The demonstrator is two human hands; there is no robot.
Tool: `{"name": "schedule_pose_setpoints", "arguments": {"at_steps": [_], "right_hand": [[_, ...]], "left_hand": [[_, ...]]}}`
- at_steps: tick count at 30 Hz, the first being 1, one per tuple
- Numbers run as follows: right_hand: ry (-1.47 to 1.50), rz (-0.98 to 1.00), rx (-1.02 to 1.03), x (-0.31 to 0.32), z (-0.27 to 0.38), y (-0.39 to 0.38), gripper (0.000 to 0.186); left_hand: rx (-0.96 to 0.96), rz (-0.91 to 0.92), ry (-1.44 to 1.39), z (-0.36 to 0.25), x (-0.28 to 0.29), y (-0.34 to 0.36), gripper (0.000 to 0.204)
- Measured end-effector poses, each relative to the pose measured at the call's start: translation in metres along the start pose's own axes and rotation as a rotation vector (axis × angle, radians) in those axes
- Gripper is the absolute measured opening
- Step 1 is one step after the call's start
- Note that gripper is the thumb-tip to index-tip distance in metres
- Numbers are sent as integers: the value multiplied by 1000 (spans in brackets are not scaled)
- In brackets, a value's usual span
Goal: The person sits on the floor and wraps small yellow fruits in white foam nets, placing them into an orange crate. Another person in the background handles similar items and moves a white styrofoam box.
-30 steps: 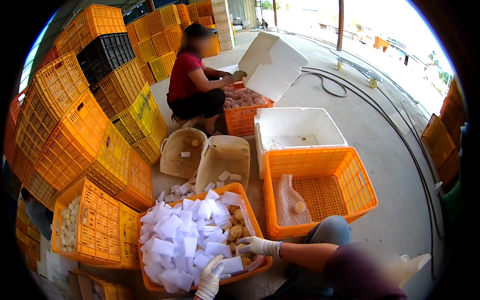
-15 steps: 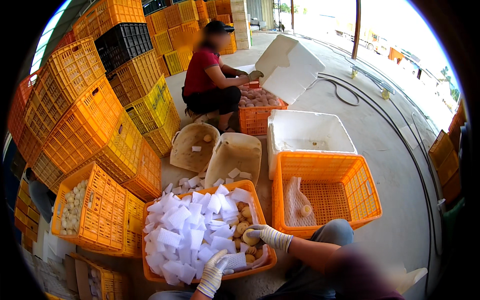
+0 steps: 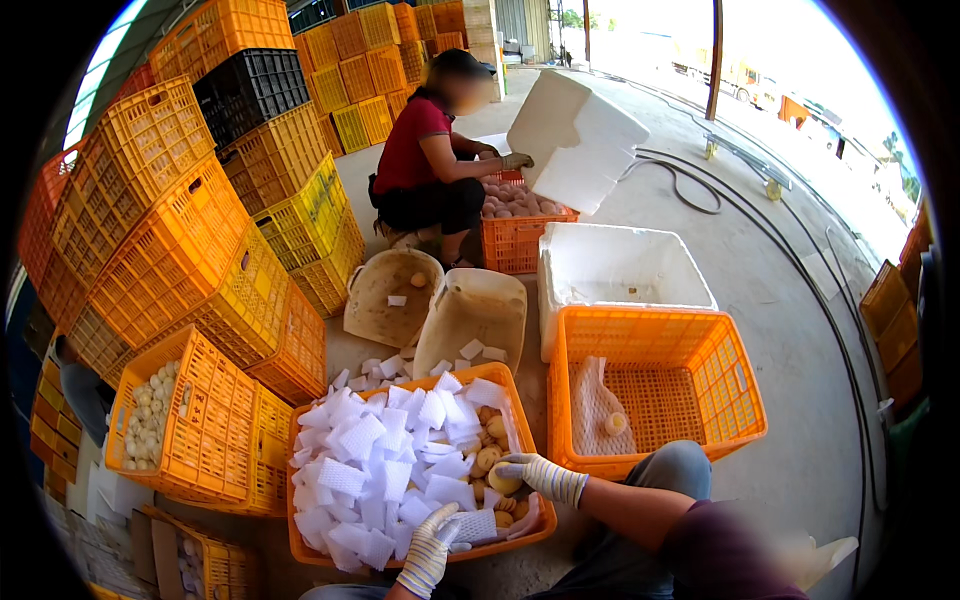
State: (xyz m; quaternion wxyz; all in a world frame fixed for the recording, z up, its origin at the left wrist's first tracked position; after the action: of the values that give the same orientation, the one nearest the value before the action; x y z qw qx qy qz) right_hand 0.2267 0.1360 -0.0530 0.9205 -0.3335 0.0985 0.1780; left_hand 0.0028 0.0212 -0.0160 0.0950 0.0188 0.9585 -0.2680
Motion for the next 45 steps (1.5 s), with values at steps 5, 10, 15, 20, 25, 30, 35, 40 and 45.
{"name": "schedule_pose_setpoints", "arguments": {"at_steps": [5, 10, 15, 20, 25, 30, 35, 40, 45], "right_hand": [[-71, 14, -31, -2, 2, -3, 59], [-66, 21, -22, -1, 3, -4, 60], [-79, 37, -43, -1, 2, -4, 58], [-79, 8, -64, -5, 5, -8, 58], [-94, 17, -54, -2, -2, -2, 62], [-93, 22, -55, -2, -4, 0, 61], [-87, 20, -65, 0, -9, 4, 59], [-91, 29, -55, 0, -10, 6, 59], [-116, 35, -63, 0, -9, 5, 60]], "left_hand": [[-2, -7, 0, 0, -1, -1, 43], [-18, 3, -8, 3, 1, 3, 49], [-19, 18, -22, 8, 4, 5, 45], [-31, 10, 19, 6, 2, 4, 42], [-10, 12, -5, 7, 2, 4, 40], [9, 16, -42, 4, 2, 3, 37], [5, 3, -8, 2, -2, 2, 36], [11, -1, -4, 5, -1, 4, 36], [50, -8, 14, 4, -2, 6, 37]]}}
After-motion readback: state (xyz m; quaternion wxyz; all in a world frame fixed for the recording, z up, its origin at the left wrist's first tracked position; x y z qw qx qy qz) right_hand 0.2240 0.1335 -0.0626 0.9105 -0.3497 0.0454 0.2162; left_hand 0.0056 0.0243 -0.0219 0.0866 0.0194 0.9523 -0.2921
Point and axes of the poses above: each hand's wrist, its own y-axis towards the middle knuckle, its own x-axis out of the back of the hand, z = x × y, the point moved 3 cm from there along y, towards the middle knuckle, and after that the axes turned 4 degrees about y, right-handed, at the moved point
